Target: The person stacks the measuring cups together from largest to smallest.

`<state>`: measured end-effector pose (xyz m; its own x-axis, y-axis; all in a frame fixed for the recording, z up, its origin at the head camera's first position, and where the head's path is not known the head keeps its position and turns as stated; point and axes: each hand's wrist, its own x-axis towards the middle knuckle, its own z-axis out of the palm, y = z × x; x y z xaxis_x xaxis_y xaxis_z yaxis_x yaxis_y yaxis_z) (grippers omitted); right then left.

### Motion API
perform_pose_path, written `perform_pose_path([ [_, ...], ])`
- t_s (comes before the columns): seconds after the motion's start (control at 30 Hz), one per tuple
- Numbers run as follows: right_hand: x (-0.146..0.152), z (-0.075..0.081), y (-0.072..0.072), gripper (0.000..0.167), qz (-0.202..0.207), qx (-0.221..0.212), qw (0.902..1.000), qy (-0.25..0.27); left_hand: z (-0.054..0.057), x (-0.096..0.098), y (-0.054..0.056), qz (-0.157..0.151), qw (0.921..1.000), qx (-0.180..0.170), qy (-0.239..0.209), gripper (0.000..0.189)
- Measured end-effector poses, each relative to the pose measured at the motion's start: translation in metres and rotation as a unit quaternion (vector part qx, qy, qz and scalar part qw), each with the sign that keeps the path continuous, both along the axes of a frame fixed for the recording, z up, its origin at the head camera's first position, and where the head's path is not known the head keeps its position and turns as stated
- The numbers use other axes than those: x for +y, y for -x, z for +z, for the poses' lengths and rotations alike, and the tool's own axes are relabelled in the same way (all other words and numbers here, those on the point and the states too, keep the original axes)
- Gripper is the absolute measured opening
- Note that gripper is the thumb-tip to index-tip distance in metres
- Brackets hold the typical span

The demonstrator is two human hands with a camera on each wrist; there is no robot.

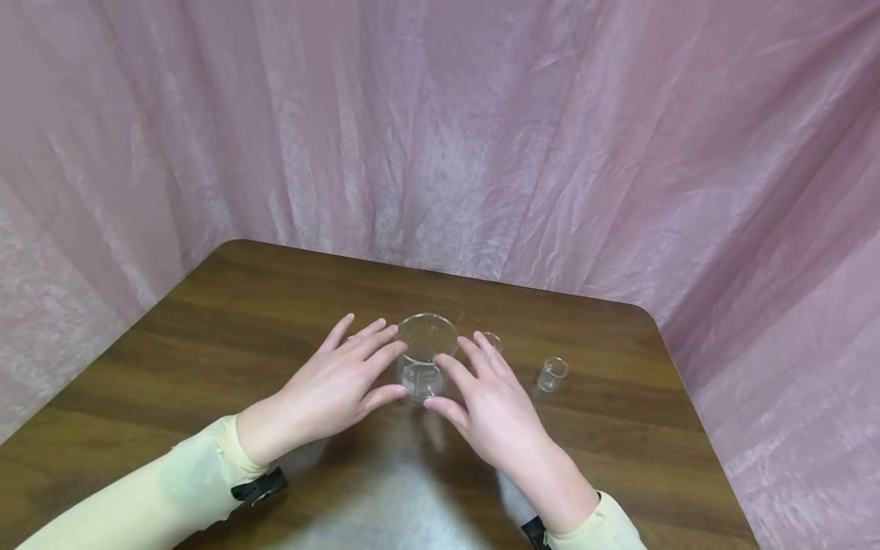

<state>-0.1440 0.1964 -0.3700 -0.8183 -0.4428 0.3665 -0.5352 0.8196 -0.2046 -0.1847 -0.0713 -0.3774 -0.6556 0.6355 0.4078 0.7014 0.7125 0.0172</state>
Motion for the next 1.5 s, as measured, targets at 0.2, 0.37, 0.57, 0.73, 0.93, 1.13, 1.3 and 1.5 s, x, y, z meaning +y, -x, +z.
perform_pose_path([
  [0.2,0.001,-0.001,-0.008,0.055,0.0,-0.006,0.9999,0.01,0.0,-0.002,-0.005,-0.012,0.9999,-0.001,-0.005,0.063],
  [0.37,0.004,-0.005,-0.015,0.055,0.003,-0.009,0.9997,0.023,-0.002,-0.002,-0.008,-0.024,0.9996,-0.01,-0.013,0.061],
  [0.57,0.012,-0.009,-0.018,0.053,0.008,-0.021,0.9989,0.041,-0.003,-0.002,-0.01,-0.031,0.9992,-0.023,-0.013,0.062],
  [0.73,0.017,-0.01,-0.014,0.06,0.008,-0.042,0.9973,0.061,-0.003,-0.002,-0.009,-0.034,0.999,-0.025,-0.013,0.062],
  [0.93,0.019,-0.005,0.001,0.087,-0.016,-0.075,0.9934,0.085,-0.002,-0.002,-0.008,-0.034,0.9988,-0.035,-0.008,0.061],
  [1.13,0.015,-0.005,0.01,0.101,-0.03,-0.144,0.9832,0.108,-0.003,0.0,-0.008,-0.039,0.9984,-0.041,-0.004,0.063],
  [1.3,0.012,-0.007,0.014,0.108,-0.038,-0.182,0.9755,0.118,-0.004,0.001,-0.009,-0.039,0.9982,-0.046,-0.002,0.061],
  [1.5,0.009,-0.005,0.018,0.108,-0.027,-0.201,0.972,0.118,-0.004,0.002,-0.009,-0.038,0.9976,-0.058,-0.005,0.06],
])
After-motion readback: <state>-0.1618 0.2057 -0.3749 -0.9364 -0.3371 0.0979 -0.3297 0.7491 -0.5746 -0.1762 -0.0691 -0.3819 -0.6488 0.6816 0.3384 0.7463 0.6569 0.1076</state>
